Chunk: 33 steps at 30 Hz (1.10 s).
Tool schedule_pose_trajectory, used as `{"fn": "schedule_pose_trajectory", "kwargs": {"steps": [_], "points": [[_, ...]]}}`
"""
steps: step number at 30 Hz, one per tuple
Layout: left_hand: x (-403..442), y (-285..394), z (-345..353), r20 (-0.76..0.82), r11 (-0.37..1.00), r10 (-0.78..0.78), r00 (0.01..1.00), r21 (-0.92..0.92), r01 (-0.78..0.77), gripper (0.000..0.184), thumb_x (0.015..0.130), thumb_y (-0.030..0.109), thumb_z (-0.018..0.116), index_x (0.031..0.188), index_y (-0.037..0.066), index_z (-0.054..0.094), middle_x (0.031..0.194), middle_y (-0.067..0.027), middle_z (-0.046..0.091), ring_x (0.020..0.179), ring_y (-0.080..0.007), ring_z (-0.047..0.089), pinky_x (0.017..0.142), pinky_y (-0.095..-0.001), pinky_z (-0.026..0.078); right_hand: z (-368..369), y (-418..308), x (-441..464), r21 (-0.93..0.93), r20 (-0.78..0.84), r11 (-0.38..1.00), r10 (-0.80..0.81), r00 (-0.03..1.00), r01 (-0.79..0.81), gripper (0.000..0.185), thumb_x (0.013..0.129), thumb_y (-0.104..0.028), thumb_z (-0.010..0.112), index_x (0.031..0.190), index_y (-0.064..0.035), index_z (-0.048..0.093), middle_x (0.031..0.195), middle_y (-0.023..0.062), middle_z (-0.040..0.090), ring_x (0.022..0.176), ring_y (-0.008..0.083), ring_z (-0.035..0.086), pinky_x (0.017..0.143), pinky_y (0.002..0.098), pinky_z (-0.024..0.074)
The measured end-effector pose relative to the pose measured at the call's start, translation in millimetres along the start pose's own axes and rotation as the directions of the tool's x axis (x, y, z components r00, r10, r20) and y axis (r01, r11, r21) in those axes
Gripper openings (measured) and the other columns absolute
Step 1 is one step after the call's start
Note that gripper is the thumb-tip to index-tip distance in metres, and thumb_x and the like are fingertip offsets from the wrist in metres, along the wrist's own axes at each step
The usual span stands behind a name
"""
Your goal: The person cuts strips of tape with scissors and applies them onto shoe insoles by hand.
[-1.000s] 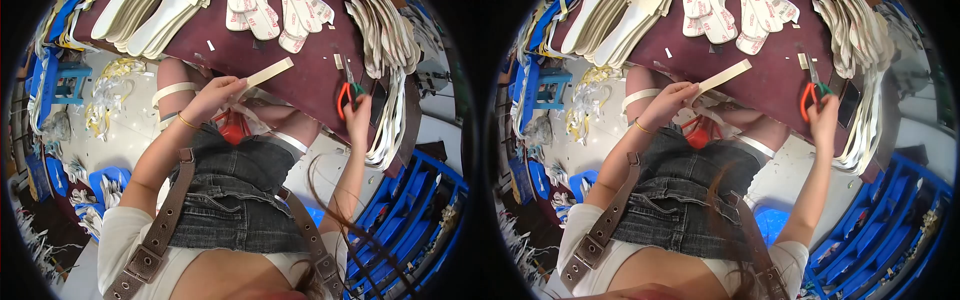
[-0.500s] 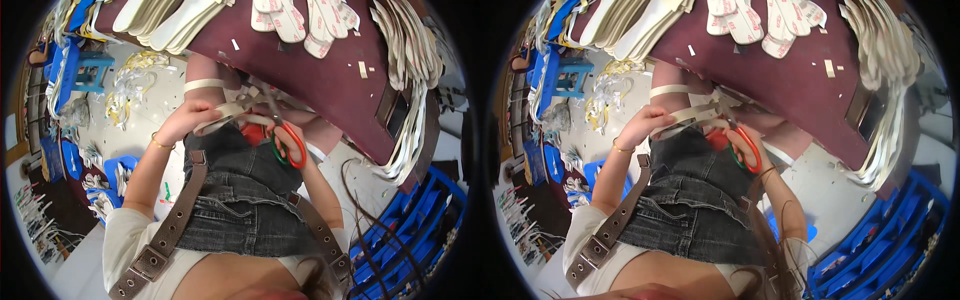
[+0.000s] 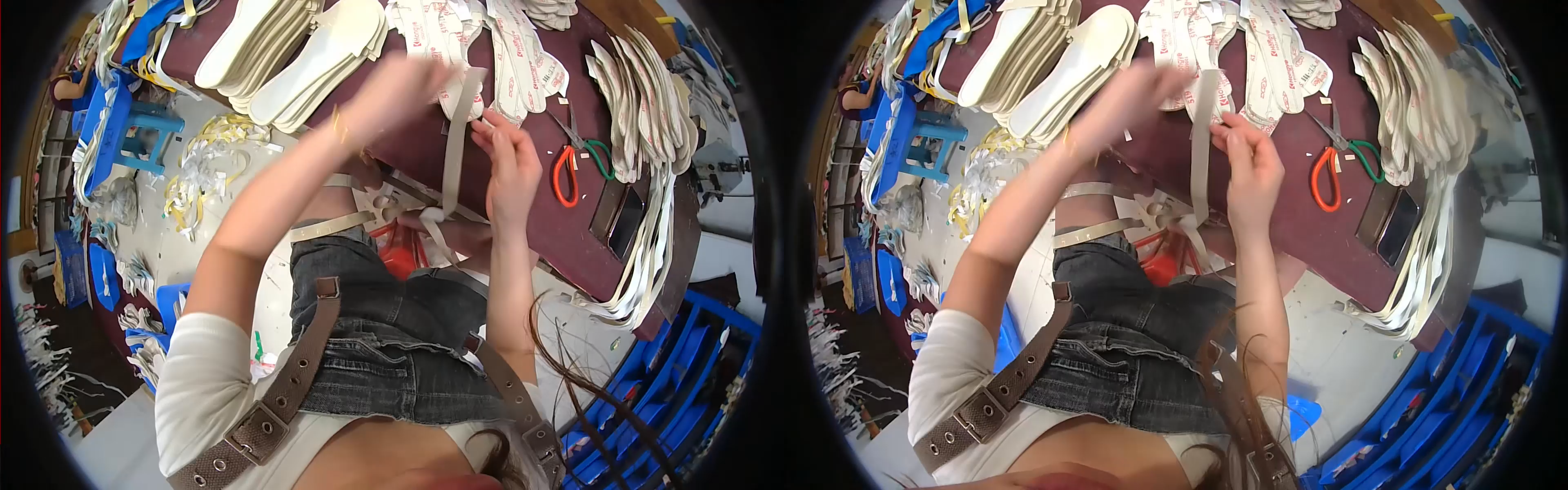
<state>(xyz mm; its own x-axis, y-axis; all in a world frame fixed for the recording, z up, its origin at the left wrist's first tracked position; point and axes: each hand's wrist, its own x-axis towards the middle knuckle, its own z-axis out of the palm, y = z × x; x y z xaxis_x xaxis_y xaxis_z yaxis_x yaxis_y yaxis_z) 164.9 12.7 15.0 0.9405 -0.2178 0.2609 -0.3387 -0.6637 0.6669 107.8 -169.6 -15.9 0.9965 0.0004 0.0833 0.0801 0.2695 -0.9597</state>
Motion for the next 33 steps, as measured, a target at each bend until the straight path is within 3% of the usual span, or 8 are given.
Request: {"fn": "schedule_pose_trajectory", "kwargs": {"steps": [10, 17, 23, 25, 27, 29, 32, 33], "points": [[57.7, -44.6, 37.4, -0.161, 0.766, -0.227, 0.96, 0.579, 0.278, 0.086, 0.072, 0.06, 0.062, 0.113, -0.013, 0.042, 0.11, -0.0316, 0.045, 0.097, -0.0373, 0.053, 0.079, -0.0403, 0.05, 17.2, 45.8, 26.5, -0.85, 0.084, 0.402, -0.534, 0.841, 0.34, 0.037, 0.073, -0.008, 0.071, 0.101, 0.0018, 0.048, 0.101, 0.0126, 0.042, 0.064, 0.0165, 0.047, 0.06, 0.0276, 0.0437], [85.7, -58.2, 31.7, 0.063, 0.824, -0.432, 0.9, 0.433, 0.365, 0.095, 0.068, 0.06, 0.064, 0.116, -0.017, 0.038, 0.111, -0.0347, 0.045, 0.09, -0.0411, 0.059, 0.076, -0.0377, 0.051, 11.8, 21.3, 28.1, -0.257, 0.055, 0.919, 0.321, 0.945, -0.298, 0.042, 0.074, -0.006, 0.071, 0.107, 0.0033, 0.047, 0.071, 0.0032, 0.056, 0.065, 0.01, 0.054, 0.06, 0.0247, 0.0445], [101.8, -46.6, -5.4, 0.148, 0.847, -0.414, 0.898, 0.425, 0.32, 0.083, 0.073, 0.051, 0.062, 0.114, -0.018, 0.041, 0.094, -0.0335, 0.055, 0.08, -0.0347, 0.061, 0.059, -0.0364, 0.053, 27.4, 53.6, 62.0, -0.113, 0.149, 0.993, 0.057, 0.987, -0.04, 0.015, 0.087, -0.006, 0.057, 0.099, 0.003, 0.055, 0.088, 0.0036, 0.06, 0.072, 0.0083, 0.056, 0.065, 0.0234, 0.0461], [131.5, -91.9, -44.8, 0.495, 0.888, -0.373, 0.785, -0.056, 0.457, 0.075, 0.077, 0.048, 0.059, 0.12, -0.011, 0.042, 0.106, -0.0286, 0.053, 0.102, -0.0311, 0.054, 0.073, -0.0368, 0.052, 32.0, 49.8, 64.8, -0.117, 0.095, 0.987, 0.124, 0.988, -0.113, 0.013, 0.089, -0.009, 0.056, 0.096, 0.0013, 0.057, 0.087, 0.0037, 0.06, 0.071, 0.0082, 0.056, 0.065, 0.0235, 0.0462], [128.3, -103.8, -74.7, 0.479, 0.644, -0.239, 0.844, -0.573, 0.508, 0.039, 0.083, 0.029, 0.057, 0.108, -0.001, 0.052, 0.082, -0.0094, 0.062, 0.053, -0.0165, 0.056, 0.043, -0.0204, 0.047, 34.0, 42.4, 62.7, -0.092, 0.084, 0.987, 0.138, 0.987, -0.13, 0.014, 0.09, -0.012, 0.054, 0.096, -0.0001, 0.056, 0.086, 0.0035, 0.06, 0.071, 0.0083, 0.056, 0.064, 0.0234, 0.0465], [109.6, -111.8, -103.4, 0.499, 0.192, 0.019, 0.866, -0.852, 0.487, 0.034, 0.084, 0.028, 0.055, 0.101, -0.001, 0.054, 0.084, -0.0128, 0.061, 0.052, -0.011, 0.054, 0.041, -0.0178, 0.042, 38.3, 37.2, 62.1, 0.085, 0.041, 0.979, 0.184, 0.982, -0.187, 0.015, 0.092, -0.013, 0.051, 0.094, 0.0011, 0.055, 0.081, 0.0031, 0.06, 0.066, 0.009, 0.056, 0.062, 0.0246, 0.0473], [66.0, -59.8, -117.7, 0.45, -0.061, -0.184, 0.874, -0.893, 0.447, 0.049, 0.085, 0.034, 0.055, 0.117, -0.003, 0.047, 0.086, -0.0173, 0.061, 0.06, -0.0191, 0.061, 0.049, -0.0285, 0.049, 30.2, 51.9, 64.3, 0.02, 0.115, 0.988, 0.153, 0.982, -0.156, 0.017, 0.093, -0.015, 0.051, 0.097, 0.0007, 0.055, 0.088, 0.0051, 0.061, 0.075, 0.0113, 0.058, 0.071, 0.0263, 0.0481], [43.5, -57.7, -107.2, 0.409, -0.264, 0.03, 0.912, -0.877, 0.402, 0.059, 0.083, 0.04, 0.055, 0.122, -0.003, 0.043, 0.103, -0.0208, 0.054, 0.089, -0.0262, 0.051, 0.07, -0.0364, 0.047, 26.5, 52.0, 62.3, 0.019, 0.121, 0.987, 0.154, 0.981, -0.157, 0.017, 0.093, -0.015, 0.051, 0.097, 0.0007, 0.055, 0.088, 0.0051, 0.061, 0.075, 0.0113, 0.058, 0.071, 0.0263, 0.0481]]}}
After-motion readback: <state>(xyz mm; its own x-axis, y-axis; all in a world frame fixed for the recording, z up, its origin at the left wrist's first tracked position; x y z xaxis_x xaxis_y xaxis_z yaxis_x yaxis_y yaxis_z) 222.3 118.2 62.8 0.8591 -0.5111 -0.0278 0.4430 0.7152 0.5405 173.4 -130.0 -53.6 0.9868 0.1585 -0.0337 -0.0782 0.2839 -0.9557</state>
